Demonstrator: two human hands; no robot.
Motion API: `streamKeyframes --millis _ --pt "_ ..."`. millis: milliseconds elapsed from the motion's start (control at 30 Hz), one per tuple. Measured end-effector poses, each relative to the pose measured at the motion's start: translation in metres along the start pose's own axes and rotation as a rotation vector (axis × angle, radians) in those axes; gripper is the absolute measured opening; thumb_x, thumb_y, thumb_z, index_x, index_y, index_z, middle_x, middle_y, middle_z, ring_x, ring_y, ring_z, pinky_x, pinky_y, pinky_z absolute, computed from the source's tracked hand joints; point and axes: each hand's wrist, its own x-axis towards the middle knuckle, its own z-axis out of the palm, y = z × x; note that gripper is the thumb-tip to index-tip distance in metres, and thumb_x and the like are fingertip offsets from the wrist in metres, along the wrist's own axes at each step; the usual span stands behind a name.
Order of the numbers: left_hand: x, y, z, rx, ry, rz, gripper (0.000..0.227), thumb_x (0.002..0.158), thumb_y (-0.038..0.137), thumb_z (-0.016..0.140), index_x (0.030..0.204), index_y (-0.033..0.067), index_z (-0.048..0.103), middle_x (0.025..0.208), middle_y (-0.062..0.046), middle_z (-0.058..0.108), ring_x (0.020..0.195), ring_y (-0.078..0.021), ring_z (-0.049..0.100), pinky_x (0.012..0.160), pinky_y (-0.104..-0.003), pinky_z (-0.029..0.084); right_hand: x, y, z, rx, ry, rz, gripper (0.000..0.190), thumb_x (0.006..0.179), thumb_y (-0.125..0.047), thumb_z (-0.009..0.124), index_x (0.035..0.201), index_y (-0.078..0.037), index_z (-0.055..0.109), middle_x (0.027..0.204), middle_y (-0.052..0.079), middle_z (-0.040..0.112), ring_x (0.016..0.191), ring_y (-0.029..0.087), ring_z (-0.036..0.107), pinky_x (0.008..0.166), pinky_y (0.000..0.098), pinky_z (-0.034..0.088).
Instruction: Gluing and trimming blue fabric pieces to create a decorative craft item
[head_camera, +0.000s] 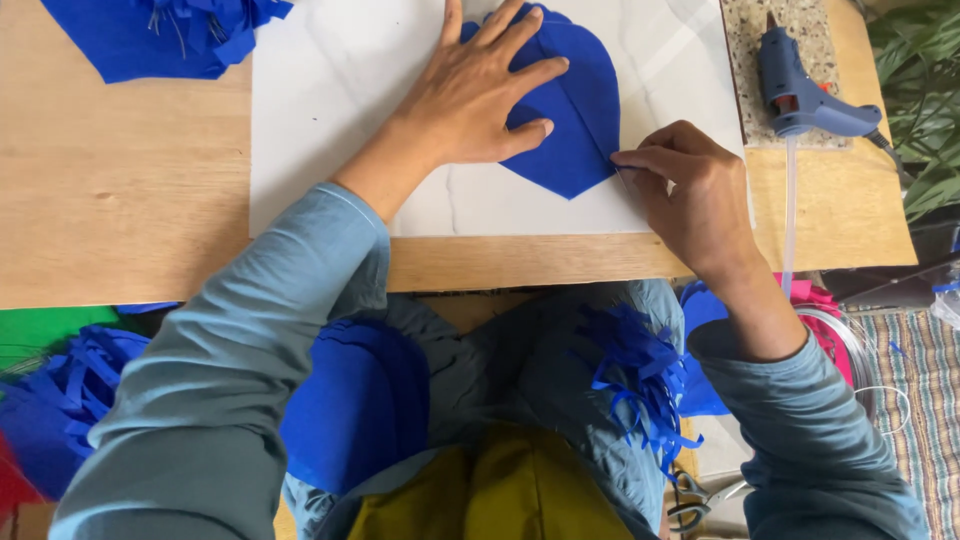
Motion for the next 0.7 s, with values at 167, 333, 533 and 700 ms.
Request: streamKeyframes --millis 167,333,533,700 --pt "0.001 -0.003 0.003 0.010 0.002 -0.010 0.050 0.081 0.044 0.058 0.124 0.0177 0.055 0.136 -0.020 0.036 0.128 -0.0332 0.017 0.094 -0.067 -0.001 0.000 0.001 0.000 -0.012 0.003 -0.009 0.025 0.072 0.016 0.060 0.090 0.002 0.070 0.085 0.012 0.057 0.053 0.016 0.046 0.048 0.0254 0.037" --pt "0.002 -0.005 0.002 0.054 0.021 0.035 0.052 0.081 0.046 0.056 0.125 0.0178 0.055 0.137 -0.020 0.039 0.133 -0.0315 0.013 0.094 -0.064 -0.015 0.001 -0.008 -0.010 0.042 0.079 -0.010 0.017 0.075 0.012 0.066 0.090 0.003 0.069 0.082 0.010 0.055 0.059 0.015 0.049 0.052 0.0252 0.039" --pt "0.019 0.005 -0.017 0.191 -0.002 0.150 0.048 0.074 0.045 0.057 0.108 0.0109 0.065 0.123 -0.013 0.049 0.124 -0.0309 0.034 0.103 -0.057 -0.014 0.020 -0.015 -0.014 0.078 0.246 -0.042 0.015 0.072 0.011 0.069 0.086 0.005 0.068 0.078 0.012 0.060 0.054 0.014 0.052 0.045 0.0218 0.040" --pt "0.038 0.029 -0.029 0.180 -0.067 0.012 0.040 0.063 0.039 0.066 0.086 0.0059 0.066 0.089 -0.012 0.058 0.093 -0.0286 0.051 0.103 -0.059 0.007 0.035 -0.030 -0.005 0.185 0.258 -0.096 0.018 0.067 0.008 0.064 0.083 0.001 0.065 0.075 0.008 0.062 0.053 0.015 0.052 0.051 0.0235 0.043"
